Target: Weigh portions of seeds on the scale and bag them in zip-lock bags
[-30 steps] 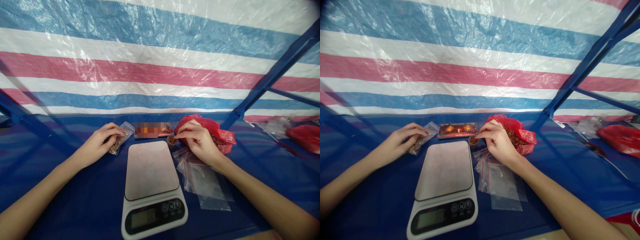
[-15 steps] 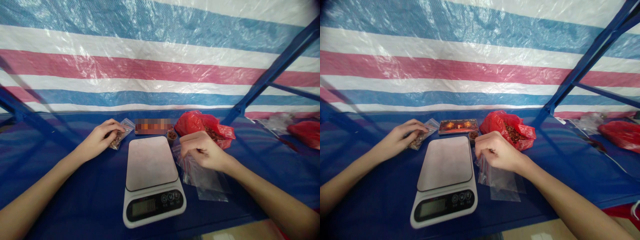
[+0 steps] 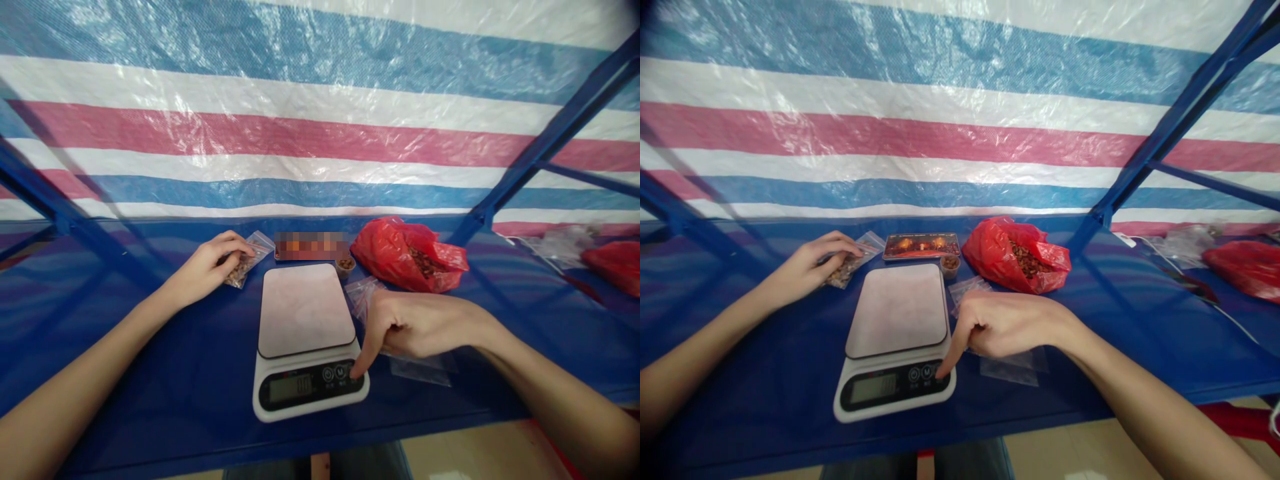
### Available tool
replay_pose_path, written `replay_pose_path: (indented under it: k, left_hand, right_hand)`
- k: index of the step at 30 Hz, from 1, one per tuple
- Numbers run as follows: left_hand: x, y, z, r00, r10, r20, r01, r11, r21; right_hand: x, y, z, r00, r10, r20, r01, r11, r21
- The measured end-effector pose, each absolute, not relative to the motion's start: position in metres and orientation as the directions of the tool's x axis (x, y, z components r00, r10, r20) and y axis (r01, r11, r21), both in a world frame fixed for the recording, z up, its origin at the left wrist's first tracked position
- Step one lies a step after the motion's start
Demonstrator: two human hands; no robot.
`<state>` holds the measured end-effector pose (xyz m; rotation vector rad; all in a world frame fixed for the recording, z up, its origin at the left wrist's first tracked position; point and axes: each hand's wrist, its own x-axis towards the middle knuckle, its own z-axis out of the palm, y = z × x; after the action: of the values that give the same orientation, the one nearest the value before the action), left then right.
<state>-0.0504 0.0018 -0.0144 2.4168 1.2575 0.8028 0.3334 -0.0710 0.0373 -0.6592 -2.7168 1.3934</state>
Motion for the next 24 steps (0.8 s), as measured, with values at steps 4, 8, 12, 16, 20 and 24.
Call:
replay_pose_path:
  k: [4, 8, 12, 16, 20, 24]
  left_hand:
    - [-0.051, 0.002, -0.014, 0.457, 0.825, 0.332, 0.648, -0.565, 0.511]
    - [-0.051, 0.002, -0.014, 0.462, 0.824, 0.327, 0.648, -0.566, 0.511]
    - [-0.052, 0.003, -0.015, 0.468, 0.812, 0.349, 0.642, -0.583, 0.497]
    - [-0.052, 0.004, -0.015, 0.476, 0.8, 0.365, 0.636, -0.6, 0.485]
    - [-0.053, 0.004, -0.016, 0.475, 0.801, 0.364, 0.645, -0.599, 0.475]
    - [-0.053, 0.005, -0.017, 0.478, 0.796, 0.37, 0.638, -0.605, 0.477]
  right_hand:
    - [0.33, -0.073, 0.036, -0.897, 0.397, -0.195, 0.374, 0.445, -0.814]
    - [0.326, -0.075, 0.035, -0.886, 0.422, -0.191, 0.351, 0.344, -0.871]
    - [0.327, -0.075, 0.033, -0.894, 0.41, -0.182, 0.342, 0.359, -0.869]
    - [0.334, -0.067, 0.029, -0.912, 0.391, -0.122, 0.283, 0.385, -0.879]
    - [0.34, -0.051, 0.025, -0.716, 0.65, 0.255, 0.208, 0.547, -0.811]
    - [0.343, -0.035, 0.02, -0.451, 0.683, 0.575, 0.5, 0.727, -0.471]
